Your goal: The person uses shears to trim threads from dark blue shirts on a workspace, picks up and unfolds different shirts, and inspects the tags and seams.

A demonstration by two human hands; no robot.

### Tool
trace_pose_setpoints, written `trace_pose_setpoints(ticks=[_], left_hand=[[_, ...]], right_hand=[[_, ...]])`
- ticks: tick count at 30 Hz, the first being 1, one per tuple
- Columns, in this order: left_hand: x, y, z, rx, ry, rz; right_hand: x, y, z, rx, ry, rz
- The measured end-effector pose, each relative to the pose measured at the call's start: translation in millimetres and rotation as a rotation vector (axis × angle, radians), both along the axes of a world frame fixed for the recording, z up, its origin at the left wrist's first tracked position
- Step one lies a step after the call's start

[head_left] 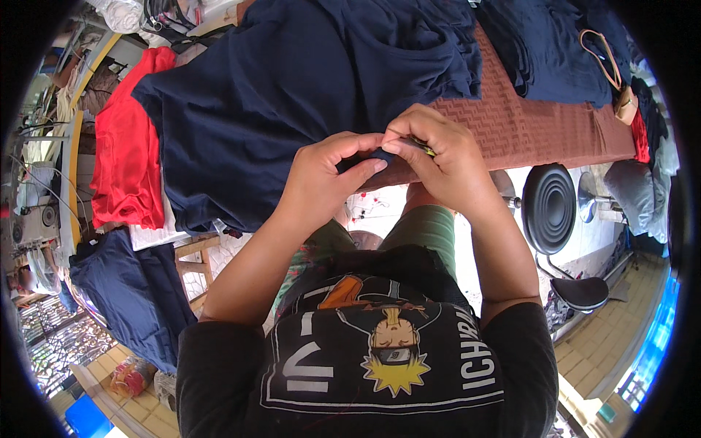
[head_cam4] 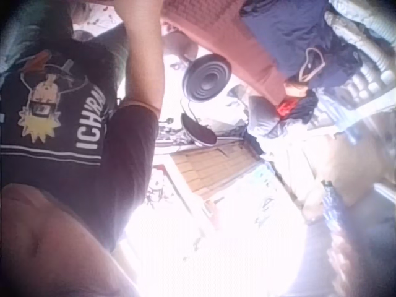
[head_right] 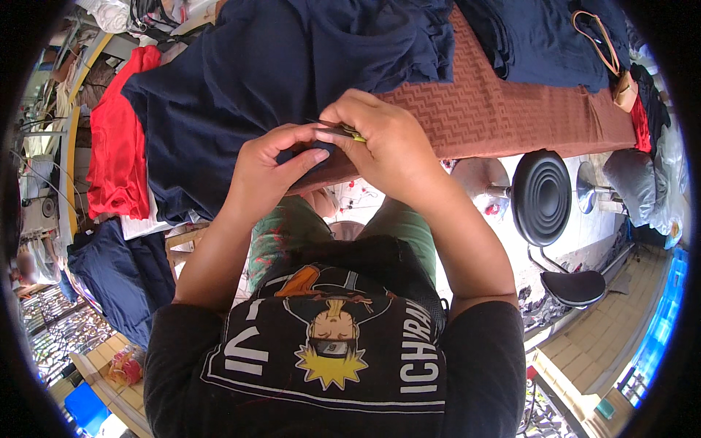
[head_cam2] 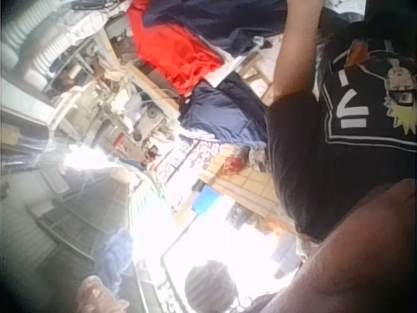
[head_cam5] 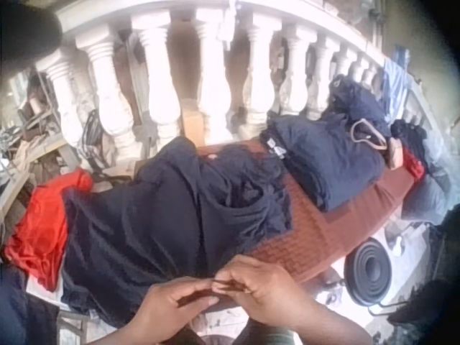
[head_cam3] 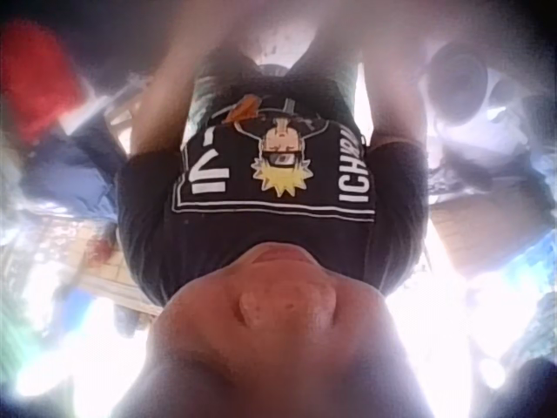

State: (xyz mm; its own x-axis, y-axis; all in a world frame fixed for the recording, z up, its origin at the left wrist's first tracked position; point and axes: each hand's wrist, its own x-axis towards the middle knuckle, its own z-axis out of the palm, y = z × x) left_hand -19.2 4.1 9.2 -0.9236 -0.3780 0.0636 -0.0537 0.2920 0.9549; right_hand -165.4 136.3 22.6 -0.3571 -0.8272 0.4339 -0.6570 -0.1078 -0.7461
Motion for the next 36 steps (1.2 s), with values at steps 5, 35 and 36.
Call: trace_pose_setpoints(ticks=[5, 35, 36], left_hand=[[2, -4, -7, 0.284, 0.002, 0.05], [-1, -7, -1, 0.516, 0.067, -0.006], [1, -6, 0, 0.528, 0.059, -0.032]], right_hand=[[1, 11, 12, 0.099, -0.33, -0.075], [9, 6, -14, -0.122, 0.249, -0.034], [10, 4, -14, -0.12, 0.236, -0.054]])
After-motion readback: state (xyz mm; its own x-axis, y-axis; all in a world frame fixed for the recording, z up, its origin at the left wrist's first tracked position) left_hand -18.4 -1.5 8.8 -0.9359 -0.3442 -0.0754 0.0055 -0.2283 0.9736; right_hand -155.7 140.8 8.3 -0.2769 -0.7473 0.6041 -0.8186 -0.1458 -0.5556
